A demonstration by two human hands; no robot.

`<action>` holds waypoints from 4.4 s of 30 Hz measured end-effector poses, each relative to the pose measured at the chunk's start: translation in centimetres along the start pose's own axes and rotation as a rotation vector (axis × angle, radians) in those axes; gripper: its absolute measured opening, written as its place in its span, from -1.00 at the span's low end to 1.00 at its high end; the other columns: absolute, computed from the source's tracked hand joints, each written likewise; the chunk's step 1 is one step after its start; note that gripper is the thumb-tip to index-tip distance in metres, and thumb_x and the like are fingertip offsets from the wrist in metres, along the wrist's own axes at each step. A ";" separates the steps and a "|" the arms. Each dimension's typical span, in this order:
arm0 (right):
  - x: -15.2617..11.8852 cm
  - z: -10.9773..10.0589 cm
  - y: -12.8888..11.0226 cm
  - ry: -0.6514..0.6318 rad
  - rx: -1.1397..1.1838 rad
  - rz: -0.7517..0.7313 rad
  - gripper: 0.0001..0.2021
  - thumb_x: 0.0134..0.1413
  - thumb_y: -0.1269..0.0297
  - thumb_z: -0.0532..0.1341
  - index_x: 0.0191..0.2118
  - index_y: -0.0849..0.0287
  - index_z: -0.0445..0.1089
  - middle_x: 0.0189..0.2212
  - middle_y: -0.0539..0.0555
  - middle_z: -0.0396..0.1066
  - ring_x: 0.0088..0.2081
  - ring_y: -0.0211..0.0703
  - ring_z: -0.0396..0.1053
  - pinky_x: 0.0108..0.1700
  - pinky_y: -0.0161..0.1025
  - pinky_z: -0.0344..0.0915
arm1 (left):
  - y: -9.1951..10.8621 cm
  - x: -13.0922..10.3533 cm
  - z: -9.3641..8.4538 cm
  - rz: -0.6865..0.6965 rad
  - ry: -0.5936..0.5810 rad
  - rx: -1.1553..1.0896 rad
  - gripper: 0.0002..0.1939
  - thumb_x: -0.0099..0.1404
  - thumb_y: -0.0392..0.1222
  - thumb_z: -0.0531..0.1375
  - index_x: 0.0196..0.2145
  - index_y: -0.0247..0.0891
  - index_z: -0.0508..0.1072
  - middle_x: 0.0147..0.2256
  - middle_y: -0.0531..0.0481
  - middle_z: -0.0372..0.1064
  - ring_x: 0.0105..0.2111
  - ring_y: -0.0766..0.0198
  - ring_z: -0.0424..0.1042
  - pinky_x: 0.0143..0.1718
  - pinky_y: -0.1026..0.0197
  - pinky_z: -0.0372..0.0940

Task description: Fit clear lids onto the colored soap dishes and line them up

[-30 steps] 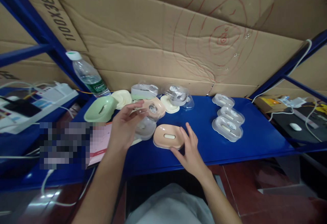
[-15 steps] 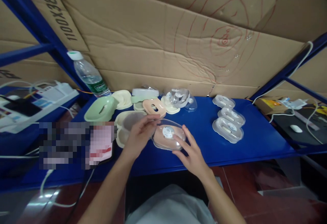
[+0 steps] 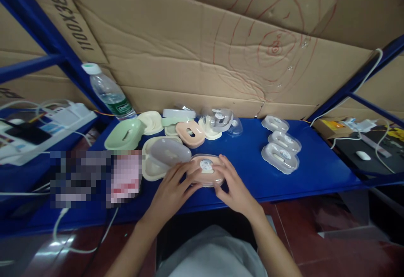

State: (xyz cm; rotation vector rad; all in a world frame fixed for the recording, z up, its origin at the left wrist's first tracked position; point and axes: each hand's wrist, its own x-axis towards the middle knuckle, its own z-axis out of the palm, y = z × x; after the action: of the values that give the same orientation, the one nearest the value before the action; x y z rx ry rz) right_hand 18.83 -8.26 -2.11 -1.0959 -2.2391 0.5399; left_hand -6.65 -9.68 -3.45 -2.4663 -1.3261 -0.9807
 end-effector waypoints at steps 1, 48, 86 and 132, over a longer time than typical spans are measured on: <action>0.0 0.1 0.0 0.001 0.002 0.002 -0.47 0.35 0.30 0.23 0.37 0.04 0.22 0.53 0.19 -0.08 0.54 0.11 -0.12 0.47 0.20 0.09 | 0.1 0.0 -0.1 0.017 0.004 0.014 -0.56 0.42 -0.15 0.31 0.22 -0.13 0.43 0.22 -0.18 0.45 0.19 -0.04 0.45 0.28 -0.11 0.31; -9.6 -8.1 7.7 0.356 -0.708 0.236 -0.43 0.46 0.29 0.05 0.50 -0.09 0.03 0.52 0.23 -0.04 0.51 0.28 -0.06 0.38 0.39 0.02 | -0.4 -0.7 -1.2 -0.382 0.181 0.409 -0.58 0.34 -0.18 0.33 0.14 -0.20 0.48 0.26 -0.36 0.39 0.27 -0.32 0.35 0.33 -0.46 -0.06; -1.2 -1.4 1.5 -0.049 -0.148 -0.213 -0.47 0.39 0.55 0.01 0.37 0.06 0.28 0.27 0.15 0.41 0.46 0.01 0.12 0.46 0.24 0.17 | 2.3 -1.4 -0.1 -0.120 -0.085 -0.012 -0.59 0.48 -0.28 0.18 0.23 -0.06 0.46 0.25 -0.17 0.40 0.18 -0.03 0.47 0.12 -0.12 0.51; -1.9 -0.7 1.3 -0.021 -0.207 0.000 -0.43 0.42 0.19 0.21 0.46 -0.07 0.14 0.51 0.12 -0.01 0.50 0.15 -0.01 0.42 0.22 0.19 | -2.6 11.1 -0.1 -0.489 0.021 -0.147 -0.54 0.58 -0.01 0.05 0.32 -0.20 0.36 0.16 -0.14 0.54 -0.07 0.13 0.65 -0.06 0.17 0.50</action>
State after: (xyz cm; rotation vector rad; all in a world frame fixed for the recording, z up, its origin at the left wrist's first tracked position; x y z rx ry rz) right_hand 20.96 -8.99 -2.92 -1.1961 -2.3538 0.3264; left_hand -4.50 -0.70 3.17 -2.2615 -1.9695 -1.2355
